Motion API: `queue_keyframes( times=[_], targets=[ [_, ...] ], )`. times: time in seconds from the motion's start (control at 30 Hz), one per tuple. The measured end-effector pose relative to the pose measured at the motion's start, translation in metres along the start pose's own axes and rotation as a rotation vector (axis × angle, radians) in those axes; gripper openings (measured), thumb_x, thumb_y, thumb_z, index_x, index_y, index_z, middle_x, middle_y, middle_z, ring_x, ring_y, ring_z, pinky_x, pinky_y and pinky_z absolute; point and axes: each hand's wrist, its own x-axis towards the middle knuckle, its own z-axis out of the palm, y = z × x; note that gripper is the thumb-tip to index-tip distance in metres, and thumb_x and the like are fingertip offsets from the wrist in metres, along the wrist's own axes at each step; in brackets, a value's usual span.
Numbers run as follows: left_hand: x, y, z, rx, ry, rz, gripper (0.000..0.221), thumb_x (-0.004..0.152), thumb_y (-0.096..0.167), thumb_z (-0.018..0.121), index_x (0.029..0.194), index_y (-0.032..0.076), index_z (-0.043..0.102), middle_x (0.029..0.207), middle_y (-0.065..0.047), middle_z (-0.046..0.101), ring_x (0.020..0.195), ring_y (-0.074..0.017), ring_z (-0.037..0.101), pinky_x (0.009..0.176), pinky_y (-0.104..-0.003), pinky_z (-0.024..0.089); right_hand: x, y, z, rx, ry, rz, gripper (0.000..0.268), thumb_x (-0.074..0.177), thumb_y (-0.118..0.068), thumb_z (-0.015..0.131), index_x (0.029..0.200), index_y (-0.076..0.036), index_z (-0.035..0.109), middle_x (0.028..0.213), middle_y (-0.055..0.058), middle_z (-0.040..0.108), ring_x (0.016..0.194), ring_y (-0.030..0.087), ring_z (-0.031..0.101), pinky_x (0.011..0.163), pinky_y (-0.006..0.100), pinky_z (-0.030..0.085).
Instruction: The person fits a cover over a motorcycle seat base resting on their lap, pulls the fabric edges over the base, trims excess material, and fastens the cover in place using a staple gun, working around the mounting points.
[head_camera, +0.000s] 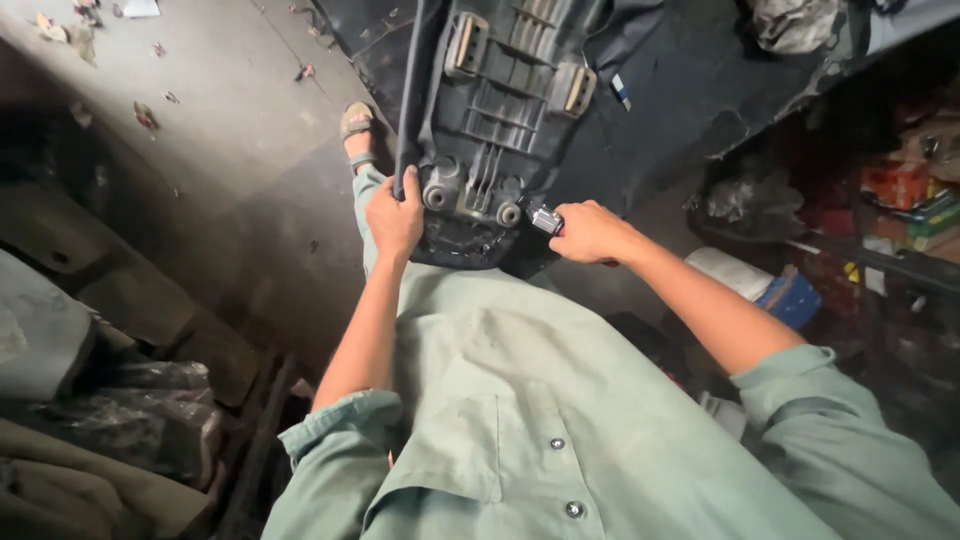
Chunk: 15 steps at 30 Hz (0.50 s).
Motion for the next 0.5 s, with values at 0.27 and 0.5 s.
queue_keyframes(
  times=[0.27,0.5],
  targets=[
    [-0.009,0.016,-0.004,0.075,0.012,-0.014,0.045,0.097,0.045,0.063,0.105,0.003,0.075,0.082,-0.024,0.072,0.079,-0.0424,0.071,0.074,-0.049,0.054,0.034,0.009,0.009,-0.164,-0.049,0.004,0.027,0.076,-0.015,0.063,0.097,0.001,0.072,0.097,0.028,0.073,0.096,0.045,0.07,0.084,0.052,0.057],
    [-0.008,0.032,-0.011,0.121,-0.086,-0.107,0.044,0.101,0.045,0.058,0.104,0.005,0.075,0.088,-0.024,0.073,0.087,-0.0458,0.07,0.078,-0.052,0.052,0.024,0.004,0.011,-0.278,0.004,0.01,0.027,0.068,-0.016,0.07,0.091,-0.003,0.075,0.095,0.026,0.073,0.094,0.044,0.072,0.085,0.052,0.059]
  ],
)
